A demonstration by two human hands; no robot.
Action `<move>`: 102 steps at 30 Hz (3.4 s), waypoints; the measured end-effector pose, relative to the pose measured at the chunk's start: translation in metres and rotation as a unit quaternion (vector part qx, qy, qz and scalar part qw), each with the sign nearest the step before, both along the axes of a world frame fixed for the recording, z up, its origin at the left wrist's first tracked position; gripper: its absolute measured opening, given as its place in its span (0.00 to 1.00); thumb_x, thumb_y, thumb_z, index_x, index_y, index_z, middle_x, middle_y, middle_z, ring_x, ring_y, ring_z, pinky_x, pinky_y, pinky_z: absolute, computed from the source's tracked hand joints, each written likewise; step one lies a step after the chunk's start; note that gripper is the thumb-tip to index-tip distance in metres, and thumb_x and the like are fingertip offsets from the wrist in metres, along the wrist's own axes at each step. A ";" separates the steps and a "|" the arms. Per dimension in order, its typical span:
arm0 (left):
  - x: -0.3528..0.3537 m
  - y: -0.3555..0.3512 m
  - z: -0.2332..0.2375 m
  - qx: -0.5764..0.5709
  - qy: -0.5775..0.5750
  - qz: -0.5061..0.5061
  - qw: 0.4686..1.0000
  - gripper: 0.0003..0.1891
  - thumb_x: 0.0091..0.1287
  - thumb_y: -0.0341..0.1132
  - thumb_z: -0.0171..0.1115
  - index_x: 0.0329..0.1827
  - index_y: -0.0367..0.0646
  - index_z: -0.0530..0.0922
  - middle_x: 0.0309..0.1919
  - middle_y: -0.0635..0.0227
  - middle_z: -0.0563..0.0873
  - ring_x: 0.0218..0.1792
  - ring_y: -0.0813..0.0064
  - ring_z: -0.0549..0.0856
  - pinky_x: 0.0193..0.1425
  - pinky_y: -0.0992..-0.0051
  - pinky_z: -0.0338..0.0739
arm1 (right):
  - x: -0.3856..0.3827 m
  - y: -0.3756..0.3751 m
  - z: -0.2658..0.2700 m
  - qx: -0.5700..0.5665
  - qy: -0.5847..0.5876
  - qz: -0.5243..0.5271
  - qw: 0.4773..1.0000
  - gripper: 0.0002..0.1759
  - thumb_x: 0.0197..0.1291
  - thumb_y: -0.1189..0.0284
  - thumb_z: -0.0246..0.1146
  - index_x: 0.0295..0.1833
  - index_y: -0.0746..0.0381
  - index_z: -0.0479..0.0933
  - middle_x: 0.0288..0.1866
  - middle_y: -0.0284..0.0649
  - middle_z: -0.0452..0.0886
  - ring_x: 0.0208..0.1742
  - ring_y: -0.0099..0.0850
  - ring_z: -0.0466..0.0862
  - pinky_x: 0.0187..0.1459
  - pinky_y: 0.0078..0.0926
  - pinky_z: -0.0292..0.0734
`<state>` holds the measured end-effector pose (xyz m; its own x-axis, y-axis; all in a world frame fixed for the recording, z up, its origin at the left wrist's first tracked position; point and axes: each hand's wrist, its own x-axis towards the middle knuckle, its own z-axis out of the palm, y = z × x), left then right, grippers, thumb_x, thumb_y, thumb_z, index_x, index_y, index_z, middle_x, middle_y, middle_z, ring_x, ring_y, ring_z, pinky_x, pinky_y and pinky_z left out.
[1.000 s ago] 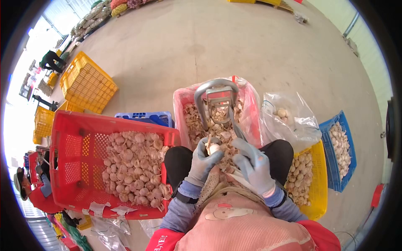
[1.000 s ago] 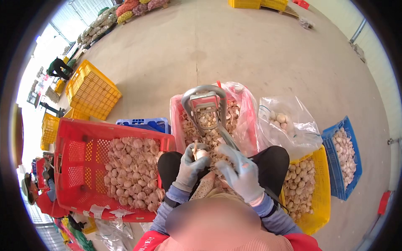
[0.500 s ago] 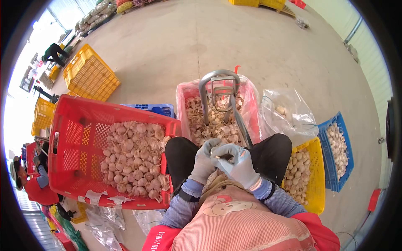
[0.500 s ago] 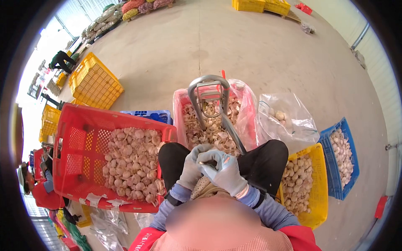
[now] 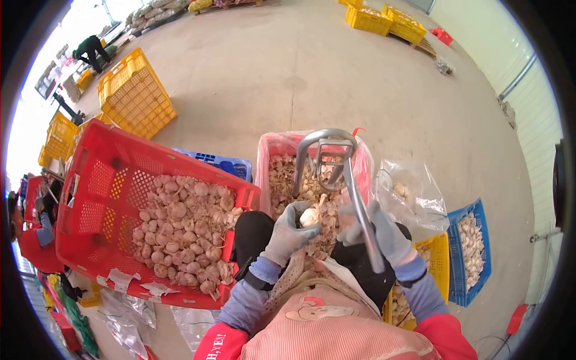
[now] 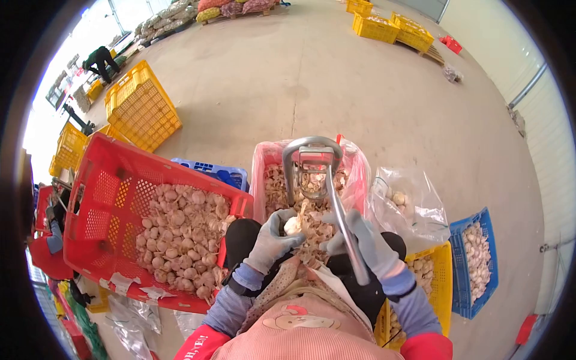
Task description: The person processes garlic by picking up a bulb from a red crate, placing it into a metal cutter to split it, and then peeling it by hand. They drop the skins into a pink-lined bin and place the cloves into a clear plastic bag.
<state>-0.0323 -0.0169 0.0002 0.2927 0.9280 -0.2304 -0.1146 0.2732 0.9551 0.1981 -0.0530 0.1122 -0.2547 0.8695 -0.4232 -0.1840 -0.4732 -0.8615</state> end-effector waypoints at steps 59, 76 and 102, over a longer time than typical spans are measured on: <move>0.012 -0.074 0.045 0.090 0.109 -0.093 0.986 0.31 0.54 0.38 0.78 0.62 0.41 0.79 0.47 0.64 0.79 0.48 0.76 0.82 0.51 0.76 0.78 | -0.064 -0.068 -0.064 0.028 -0.033 -0.155 0.987 0.38 0.64 0.36 0.55 0.43 0.66 0.80 0.27 0.36 0.80 0.23 0.24 0.82 0.21 0.22 0.78; -0.004 -0.095 0.038 -0.162 -0.011 -0.138 0.977 0.28 0.65 0.31 0.68 0.69 0.41 0.71 0.49 0.69 0.82 0.42 0.83 0.83 0.40 0.81 0.81 | -0.068 -0.068 -0.089 0.321 -0.416 -0.191 0.829 0.22 0.66 0.55 0.64 0.30 0.64 0.81 0.17 0.45 0.76 0.18 0.35 0.79 0.24 0.37 0.71; 0.009 -0.077 0.047 0.318 0.270 0.001 0.909 0.26 0.56 0.23 0.69 0.61 0.40 0.79 0.39 0.59 0.87 0.35 0.71 0.88 0.39 0.74 0.83 | -0.036 -0.073 -0.038 0.189 -0.075 -0.240 0.949 0.33 0.53 0.70 0.76 0.63 0.67 0.74 0.46 0.37 0.83 0.46 0.18 0.81 0.49 0.19 0.79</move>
<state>-0.0238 -0.0937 0.0469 0.2941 0.9242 0.2436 0.4170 -0.3534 0.8374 0.1617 -0.1256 0.0742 0.2479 0.9671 -0.0579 -0.1615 -0.0177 -0.9867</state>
